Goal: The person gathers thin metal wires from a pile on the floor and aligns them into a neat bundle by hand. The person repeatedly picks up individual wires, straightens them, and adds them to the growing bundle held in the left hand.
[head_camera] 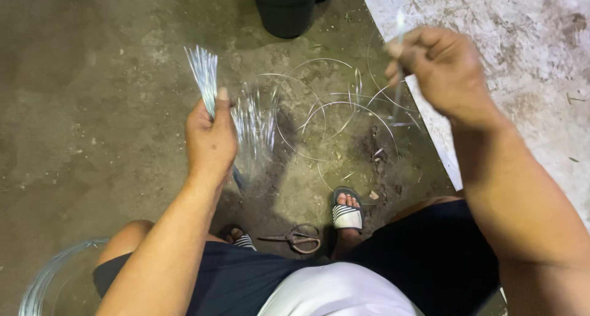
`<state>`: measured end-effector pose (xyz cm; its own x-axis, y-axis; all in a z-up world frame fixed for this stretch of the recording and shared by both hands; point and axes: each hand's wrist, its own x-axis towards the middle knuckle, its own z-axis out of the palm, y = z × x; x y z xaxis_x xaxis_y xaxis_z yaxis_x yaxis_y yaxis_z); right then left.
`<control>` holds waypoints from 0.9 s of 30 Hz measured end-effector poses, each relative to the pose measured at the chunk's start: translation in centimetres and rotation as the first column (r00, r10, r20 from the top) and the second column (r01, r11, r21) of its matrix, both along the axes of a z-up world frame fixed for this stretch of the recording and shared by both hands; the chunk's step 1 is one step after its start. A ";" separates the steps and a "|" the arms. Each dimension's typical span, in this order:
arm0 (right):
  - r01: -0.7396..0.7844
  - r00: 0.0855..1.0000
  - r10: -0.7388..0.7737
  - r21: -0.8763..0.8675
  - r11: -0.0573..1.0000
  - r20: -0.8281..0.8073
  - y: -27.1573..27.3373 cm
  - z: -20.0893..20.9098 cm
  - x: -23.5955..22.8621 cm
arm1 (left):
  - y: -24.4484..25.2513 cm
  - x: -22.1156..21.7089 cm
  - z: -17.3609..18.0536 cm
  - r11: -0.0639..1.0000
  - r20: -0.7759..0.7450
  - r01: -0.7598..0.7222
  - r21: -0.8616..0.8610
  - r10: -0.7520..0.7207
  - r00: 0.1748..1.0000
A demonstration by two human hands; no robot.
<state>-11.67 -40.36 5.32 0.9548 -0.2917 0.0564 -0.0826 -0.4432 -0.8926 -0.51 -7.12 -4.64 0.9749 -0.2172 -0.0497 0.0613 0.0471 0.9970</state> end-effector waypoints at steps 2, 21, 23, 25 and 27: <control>-0.033 0.994 0.034 -0.012 0.999 0.108 -0.8 1.5 -0.1 | 0.1 0.4 0.0 1.000 -0.032 -0.002 -0.003 0.002 0.999; 0.120 0.969 -0.033 0.350 0.929 -0.247 4.9 -4.6 -0.8 | -0.2 0.2 -1.4 0.996 -0.024 -0.004 -0.091 0.002 1.000; 0.012 0.980 0.077 0.445 0.895 -0.181 5.9 -5.4 -1.0 | -0.3 -0.1 -1.2 0.993 -0.109 -0.010 -0.114 -0.002 0.994; 0.019 0.975 0.096 0.509 0.860 -0.200 6.9 -5.7 -0.6 | -0.6 -0.3 -0.9 0.987 -0.146 -0.005 -0.159 -0.018 0.989; 0.071 0.933 0.026 0.255 0.964 -0.358 8.1 -6.0 -0.7 | -0.7 -0.8 -0.8 0.979 -0.149 0.015 -0.205 -0.047 0.988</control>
<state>-12.34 -32.24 -0.70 0.8903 -0.2711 -0.3659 -0.4229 -0.1942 -0.8851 -1.35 -7.82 -5.47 0.9519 -0.2679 -0.1488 0.2161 0.2424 0.9458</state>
